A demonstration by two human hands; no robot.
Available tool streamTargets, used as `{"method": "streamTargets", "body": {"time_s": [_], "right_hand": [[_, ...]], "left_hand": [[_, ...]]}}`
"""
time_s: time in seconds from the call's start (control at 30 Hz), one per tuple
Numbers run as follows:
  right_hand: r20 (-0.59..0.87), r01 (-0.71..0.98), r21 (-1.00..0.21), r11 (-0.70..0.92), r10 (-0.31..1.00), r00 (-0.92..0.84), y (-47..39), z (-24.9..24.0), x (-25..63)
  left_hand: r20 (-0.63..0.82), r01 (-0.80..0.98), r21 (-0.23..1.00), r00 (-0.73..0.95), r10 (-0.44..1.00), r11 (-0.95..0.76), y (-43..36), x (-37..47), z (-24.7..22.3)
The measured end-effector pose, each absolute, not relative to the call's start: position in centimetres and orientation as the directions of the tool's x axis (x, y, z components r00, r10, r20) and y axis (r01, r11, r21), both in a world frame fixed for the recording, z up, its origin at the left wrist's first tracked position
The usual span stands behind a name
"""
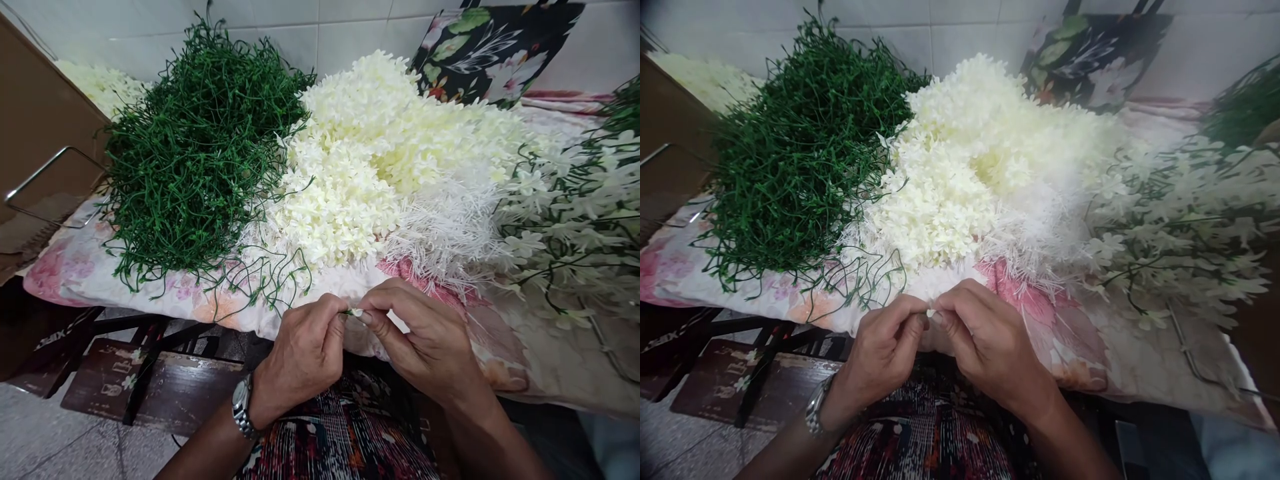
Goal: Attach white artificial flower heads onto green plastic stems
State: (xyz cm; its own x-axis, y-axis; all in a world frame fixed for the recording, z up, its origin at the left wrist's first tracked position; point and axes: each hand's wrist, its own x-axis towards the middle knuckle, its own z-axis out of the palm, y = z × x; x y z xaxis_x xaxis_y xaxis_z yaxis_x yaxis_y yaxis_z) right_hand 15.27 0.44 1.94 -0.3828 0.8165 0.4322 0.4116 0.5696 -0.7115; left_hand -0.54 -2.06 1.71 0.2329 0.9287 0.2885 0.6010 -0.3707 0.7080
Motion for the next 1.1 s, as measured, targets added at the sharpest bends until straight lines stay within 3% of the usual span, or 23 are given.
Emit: {"method": "streamTargets", "body": {"time_s": [0.43, 0.73, 1.1], "right_hand": [[0.462, 0.419, -0.705, 0.573, 0.818, -0.342, 0.8, 0.7, 14.5], [0.425, 0.42, -0.736, 0.53, 0.846, -0.322, 0.7, -0.3, 14.4], [0.429, 0.428, -0.725, 0.54, 0.84, -0.333, 0.7, -0.5, 14.2]], "left_hand": [[0.219, 0.443, 0.867, 0.071, 0.973, -0.227, -1.5, -0.1, 0.4], [0.162, 0.429, 0.889, 0.041, 0.986, -0.163, -1.5, 0.3, 0.0], [0.255, 0.465, 0.853, 0.024, 0.967, -0.236, -1.4, 0.5, -0.1]]}}
